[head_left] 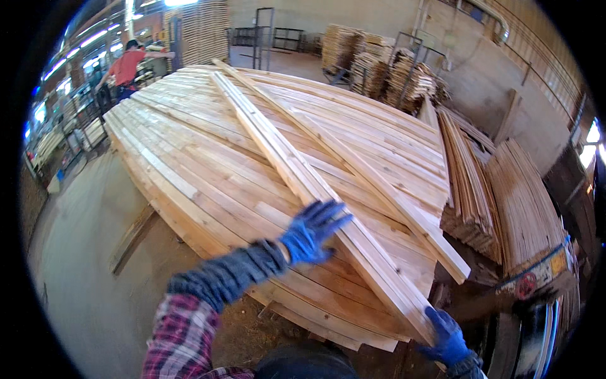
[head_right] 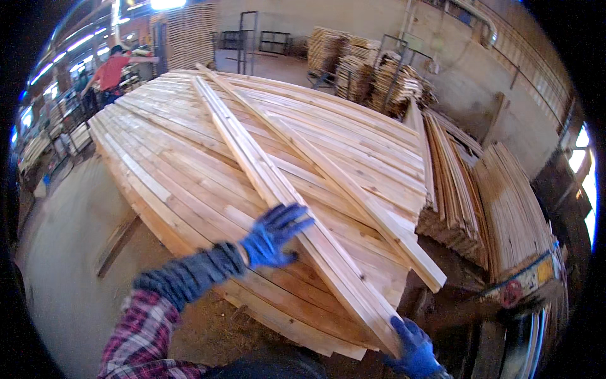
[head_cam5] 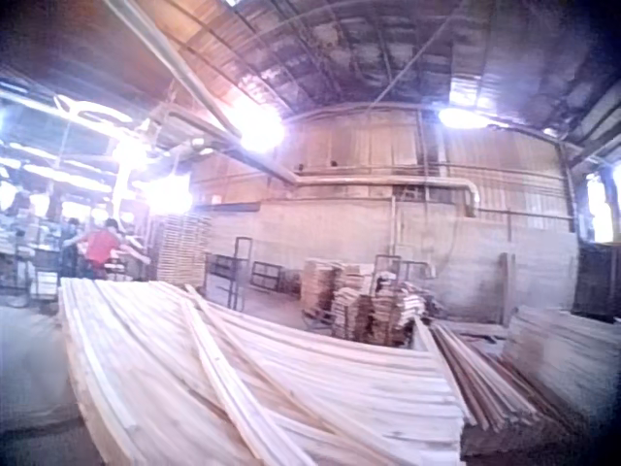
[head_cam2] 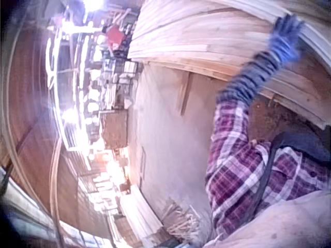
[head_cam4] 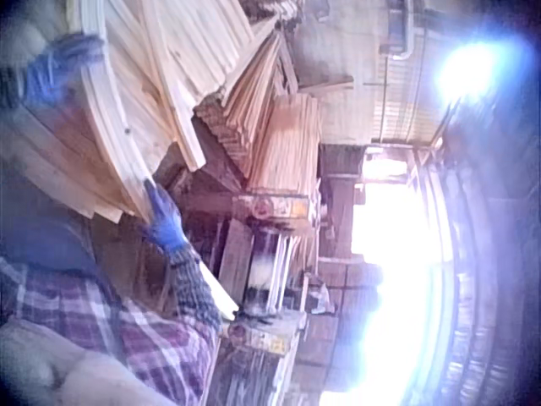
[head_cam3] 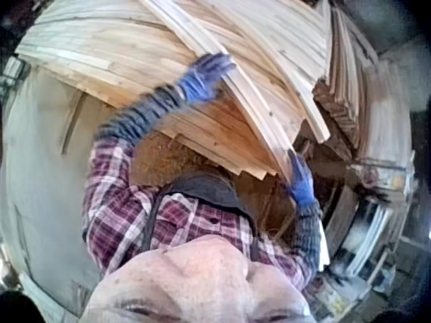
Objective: The person picks up thin wooden strips from a large stack and feeds them into a roller machine, handling one or two strips at a time.
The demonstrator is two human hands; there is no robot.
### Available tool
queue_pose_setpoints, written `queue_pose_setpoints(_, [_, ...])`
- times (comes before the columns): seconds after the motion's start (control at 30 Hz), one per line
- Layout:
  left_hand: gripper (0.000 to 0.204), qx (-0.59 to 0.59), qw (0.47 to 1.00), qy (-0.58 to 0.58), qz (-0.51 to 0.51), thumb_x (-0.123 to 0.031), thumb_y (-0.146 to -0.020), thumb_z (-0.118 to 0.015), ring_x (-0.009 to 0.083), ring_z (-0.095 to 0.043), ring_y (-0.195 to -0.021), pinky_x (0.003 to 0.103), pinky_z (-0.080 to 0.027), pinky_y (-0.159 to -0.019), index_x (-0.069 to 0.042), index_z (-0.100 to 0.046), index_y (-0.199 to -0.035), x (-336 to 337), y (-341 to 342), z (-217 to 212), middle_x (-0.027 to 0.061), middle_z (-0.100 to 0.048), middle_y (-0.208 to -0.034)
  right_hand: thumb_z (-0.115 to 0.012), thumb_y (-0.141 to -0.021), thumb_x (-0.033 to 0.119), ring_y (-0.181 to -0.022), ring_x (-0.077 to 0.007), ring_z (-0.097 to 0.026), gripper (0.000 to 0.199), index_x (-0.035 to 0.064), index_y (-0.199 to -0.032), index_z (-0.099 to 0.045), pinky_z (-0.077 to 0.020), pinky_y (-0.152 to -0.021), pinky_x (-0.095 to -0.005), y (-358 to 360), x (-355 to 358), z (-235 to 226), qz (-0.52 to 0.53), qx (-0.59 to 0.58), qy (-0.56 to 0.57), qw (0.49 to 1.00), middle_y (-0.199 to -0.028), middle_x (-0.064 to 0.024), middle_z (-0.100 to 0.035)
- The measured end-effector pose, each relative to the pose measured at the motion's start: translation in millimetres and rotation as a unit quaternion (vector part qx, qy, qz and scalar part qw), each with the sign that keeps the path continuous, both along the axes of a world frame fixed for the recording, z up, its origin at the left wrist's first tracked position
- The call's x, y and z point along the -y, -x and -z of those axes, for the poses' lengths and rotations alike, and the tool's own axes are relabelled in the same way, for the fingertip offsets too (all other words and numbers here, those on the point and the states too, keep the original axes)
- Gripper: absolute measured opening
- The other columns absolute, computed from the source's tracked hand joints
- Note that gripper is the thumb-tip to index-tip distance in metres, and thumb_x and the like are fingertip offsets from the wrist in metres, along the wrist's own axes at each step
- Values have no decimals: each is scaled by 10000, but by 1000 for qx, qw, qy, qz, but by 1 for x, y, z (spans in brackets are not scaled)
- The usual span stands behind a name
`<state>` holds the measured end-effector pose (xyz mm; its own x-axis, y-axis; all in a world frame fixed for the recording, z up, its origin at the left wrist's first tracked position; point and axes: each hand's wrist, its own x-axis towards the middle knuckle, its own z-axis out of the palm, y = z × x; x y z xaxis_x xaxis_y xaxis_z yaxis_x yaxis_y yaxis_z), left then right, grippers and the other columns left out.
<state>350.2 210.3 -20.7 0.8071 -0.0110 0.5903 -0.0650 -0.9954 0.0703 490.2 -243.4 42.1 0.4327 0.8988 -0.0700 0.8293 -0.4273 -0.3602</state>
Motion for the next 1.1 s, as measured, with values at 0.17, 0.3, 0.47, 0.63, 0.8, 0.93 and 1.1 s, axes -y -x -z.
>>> queue_pose_setpoints(0.17, [1146,-223,967,-120,11,-497,-567,-878,382,-389,-1416,554,-278,-1172,-212,-342,-1539,-117,-28,-33,158,-412,-1538,-659,-804,153,-1182,-432,-572,689,93,-1464,-471,-483,-983,-486,55,101,-22,48,125,-4,991,-1334,-225,-583])
queue_pose_setpoints(0.3, [1066,-255,942,-176,130,-404,-477,-916,352,-487,-1316,549,-326,-1146,-174,-474,-1420,-137,-50,-31,148,-527,-1408,-804,-653,291,-1162,-420,-575,793,120,-1377,-530,-439,-974,-532,91,134,-28,110,142,-2,984,-1311,-220,-579])
queue_pose_setpoints(0.47, [926,-223,938,-239,113,-364,-447,-882,328,-538,-1230,548,-317,-1161,-135,-569,-1287,-117,-35,-30,119,-600,-1268,-753,-603,162,-1138,-387,-583,801,153,-1378,-552,-437,-959,-530,98,150,-6,158,182,-37,970,-1313,-139,-594])
queue_pose_setpoints(0.63, [904,-206,947,-213,124,-335,-443,-807,348,-552,-1186,579,-301,-1149,-112,-596,-1293,-50,13,-44,146,-611,-1213,-737,-470,148,-1076,-391,-597,961,120,-1408,-530,-456,-942,-527,77,212,12,169,200,-69,963,-1202,-147,-636])
queue_pose_setpoints(0.8, [1031,-211,951,-203,95,-396,-430,-799,417,-484,-1263,599,-303,-1127,-61,-529,-1367,20,73,-51,187,-572,-1248,-789,-463,146,-1160,-335,-597,994,142,-1417,-511,-441,-1059,-515,32,268,45,158,177,-3,971,-1239,-119,-637])
queue_pose_setpoints(0.93, [1101,-331,938,-56,89,-476,-470,-813,459,-479,-1221,586,-301,-1111,-33,-460,-1414,81,110,-38,218,-529,-1299,-789,-495,107,-1183,-330,-590,951,170,-1405,-519,-455,-1058,-487,6,317,74,140,161,34,976,-1275,-102,-621])
queue_pose_setpoints(1.1, [957,-335,935,-73,90,-448,-647,-794,354,-494,-1210,532,-357,-1050,-68,-426,-1444,193,127,-10,163,-510,-1357,-805,-544,125,-1288,-354,-523,984,204,-1461,-460,-397,-1121,-517,-26,370,112,190,193,20,962,-1369,-103,-566])
